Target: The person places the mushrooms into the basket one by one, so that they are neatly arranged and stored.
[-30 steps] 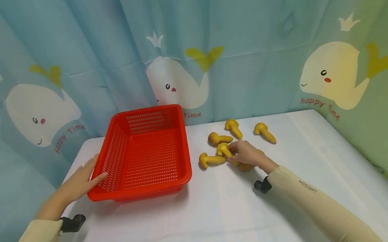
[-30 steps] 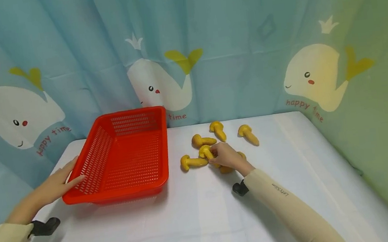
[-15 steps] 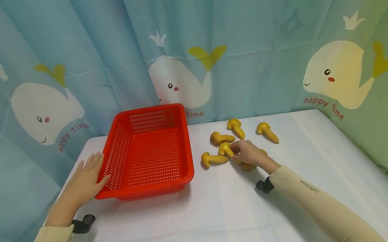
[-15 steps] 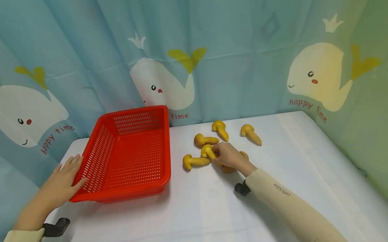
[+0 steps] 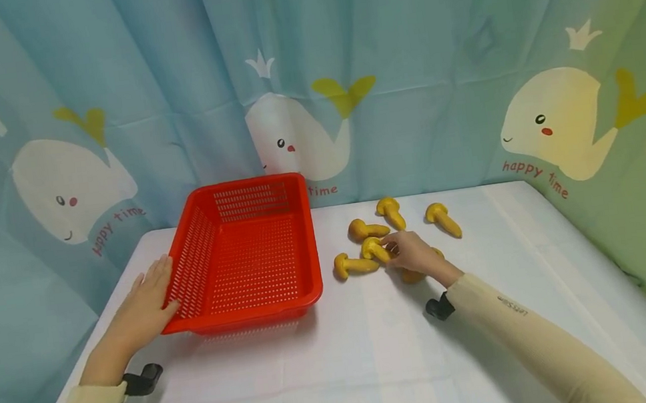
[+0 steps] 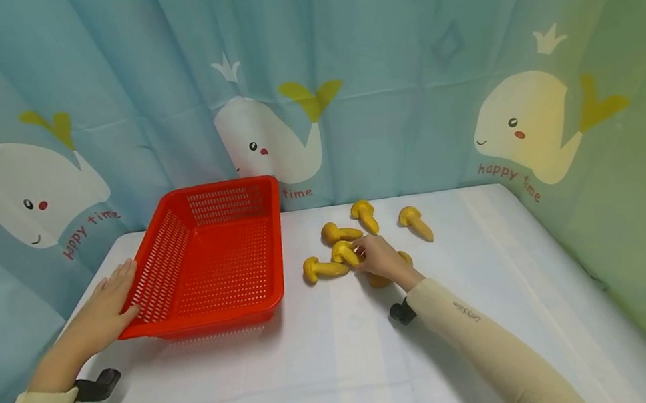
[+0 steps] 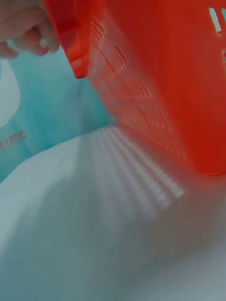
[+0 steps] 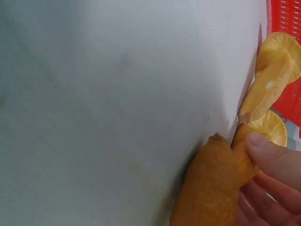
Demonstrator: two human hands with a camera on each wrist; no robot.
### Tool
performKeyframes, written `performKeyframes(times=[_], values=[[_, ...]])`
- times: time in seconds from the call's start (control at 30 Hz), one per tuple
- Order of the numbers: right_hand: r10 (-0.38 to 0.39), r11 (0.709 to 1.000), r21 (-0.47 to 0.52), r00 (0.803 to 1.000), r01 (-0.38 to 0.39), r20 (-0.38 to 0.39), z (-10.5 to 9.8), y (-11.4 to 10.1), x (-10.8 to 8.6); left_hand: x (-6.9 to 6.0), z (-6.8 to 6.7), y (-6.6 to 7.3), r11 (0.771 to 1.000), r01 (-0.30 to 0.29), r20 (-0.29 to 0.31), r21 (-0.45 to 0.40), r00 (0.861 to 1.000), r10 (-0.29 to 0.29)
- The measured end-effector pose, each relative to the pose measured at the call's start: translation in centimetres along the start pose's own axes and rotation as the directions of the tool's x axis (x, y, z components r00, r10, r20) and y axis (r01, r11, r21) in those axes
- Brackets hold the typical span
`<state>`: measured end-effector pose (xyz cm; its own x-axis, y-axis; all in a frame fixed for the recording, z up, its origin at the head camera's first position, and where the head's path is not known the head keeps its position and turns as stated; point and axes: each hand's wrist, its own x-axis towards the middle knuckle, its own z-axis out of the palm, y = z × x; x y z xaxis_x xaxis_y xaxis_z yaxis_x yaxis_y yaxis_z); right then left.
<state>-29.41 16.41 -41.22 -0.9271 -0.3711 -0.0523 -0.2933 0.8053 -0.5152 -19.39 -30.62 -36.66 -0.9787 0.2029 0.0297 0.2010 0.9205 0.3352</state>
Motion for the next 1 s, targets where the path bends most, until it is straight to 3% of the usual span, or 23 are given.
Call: performKeyframes(times=[0.2,0.63,0.77,1.0], values=[[0.056,0.998,0.005,0.998,-0.056,0.010,-0.2,0.2,0.6,0.1,-0.2,-0.2,0.999,0.036,0.003,-0.021,0.999,-0.036],[0.090,0.985,0.154,0.995,-0.082,-0.050,-0.8,0.9,0.8,0.2,0.0,-0.3,1.000,0.003,-0.005,-0.029,1.000,-0.003],[0.062,0.982,0.183,0.996,-0.050,-0.060,-1.3,1.1,1.2,0.1,0.0,-0.2,1.000,0.002,-0.019,-0.019,1.000,-0.002],[-0.066,0.975,0.201,0.991,0.089,-0.118,-2.8,1.1,1.7,0.2,0.0,0.3,0.999,0.022,-0.058,0.043,0.998,-0.020]])
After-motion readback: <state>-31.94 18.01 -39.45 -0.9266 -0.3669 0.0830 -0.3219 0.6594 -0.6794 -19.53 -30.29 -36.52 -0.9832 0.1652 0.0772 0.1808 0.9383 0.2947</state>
